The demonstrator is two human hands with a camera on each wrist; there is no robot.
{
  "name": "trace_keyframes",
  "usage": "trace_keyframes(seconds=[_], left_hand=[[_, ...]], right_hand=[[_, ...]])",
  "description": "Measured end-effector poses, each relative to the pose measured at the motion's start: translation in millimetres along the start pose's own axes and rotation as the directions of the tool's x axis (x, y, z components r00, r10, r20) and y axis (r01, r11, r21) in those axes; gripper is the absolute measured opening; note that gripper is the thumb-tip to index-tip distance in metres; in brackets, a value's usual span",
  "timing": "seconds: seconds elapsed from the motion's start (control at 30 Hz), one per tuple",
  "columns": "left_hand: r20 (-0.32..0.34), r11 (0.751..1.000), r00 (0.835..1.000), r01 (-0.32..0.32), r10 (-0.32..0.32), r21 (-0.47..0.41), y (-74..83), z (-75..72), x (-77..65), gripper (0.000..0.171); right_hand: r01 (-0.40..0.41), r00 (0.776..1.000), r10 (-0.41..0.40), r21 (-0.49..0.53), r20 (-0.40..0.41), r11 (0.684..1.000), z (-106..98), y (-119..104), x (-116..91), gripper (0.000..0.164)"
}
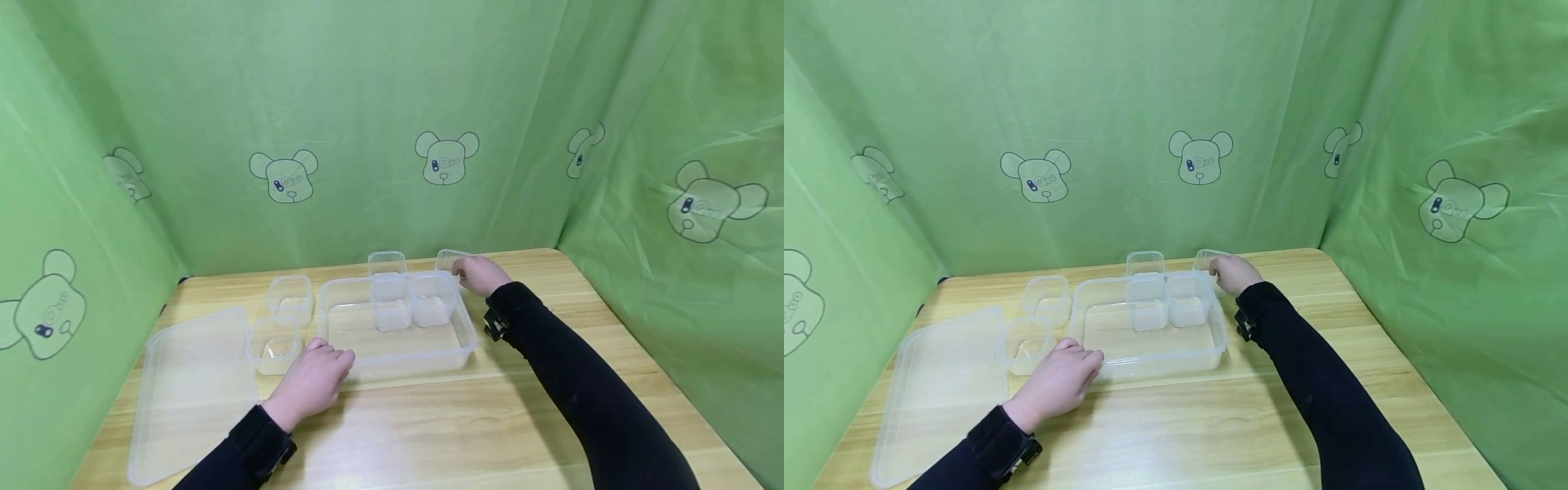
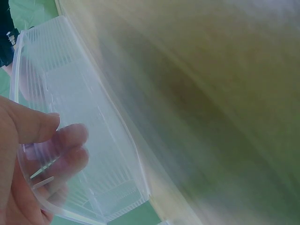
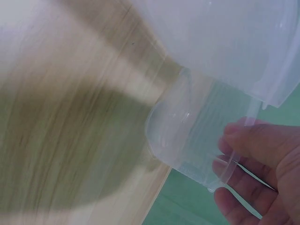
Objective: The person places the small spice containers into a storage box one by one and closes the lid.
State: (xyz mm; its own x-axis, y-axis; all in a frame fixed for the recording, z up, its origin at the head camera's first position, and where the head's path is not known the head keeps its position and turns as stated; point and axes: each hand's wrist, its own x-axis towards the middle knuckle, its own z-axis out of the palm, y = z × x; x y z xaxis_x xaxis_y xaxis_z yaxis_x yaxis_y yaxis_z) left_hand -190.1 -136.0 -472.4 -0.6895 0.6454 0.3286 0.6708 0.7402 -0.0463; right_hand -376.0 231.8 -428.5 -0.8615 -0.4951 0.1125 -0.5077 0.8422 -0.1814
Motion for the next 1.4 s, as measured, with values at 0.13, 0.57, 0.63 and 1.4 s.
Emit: trace_keyframes(seconds=[0.13,0.57,0.63,1.4], left_hand=[[-0.004,1.000,1.000,-0.002,0.002,0.002,0.2,-0.1,0.0,0.026],[-0.007,1.000,1.000,0.001,-0.001,-0.011,0.8,-0.4,0.2,0.028],[-0.006,1.000,1.000,0.002,-0.002,-0.012,1.1,-0.8,0.1,0.028],[-0.025,1.000,1.000,-0.004,0.004,-0.017,1.1,0.6,0.7,0.027]], right_hand=[[0.003,1.000,-0.003,-0.018,-0.019,1.000,1,3,-2,0.019],[-0.022,0.998,0.021,-0.016,-0.057,1.000,-11,4,-13,0.012],[-0.025,0.998,0.024,-0.021,-0.062,0.999,-13,4,-16,0.012],[-0.055,0.992,0.056,0.012,-0.117,0.998,-63,5,-39,0.018]])
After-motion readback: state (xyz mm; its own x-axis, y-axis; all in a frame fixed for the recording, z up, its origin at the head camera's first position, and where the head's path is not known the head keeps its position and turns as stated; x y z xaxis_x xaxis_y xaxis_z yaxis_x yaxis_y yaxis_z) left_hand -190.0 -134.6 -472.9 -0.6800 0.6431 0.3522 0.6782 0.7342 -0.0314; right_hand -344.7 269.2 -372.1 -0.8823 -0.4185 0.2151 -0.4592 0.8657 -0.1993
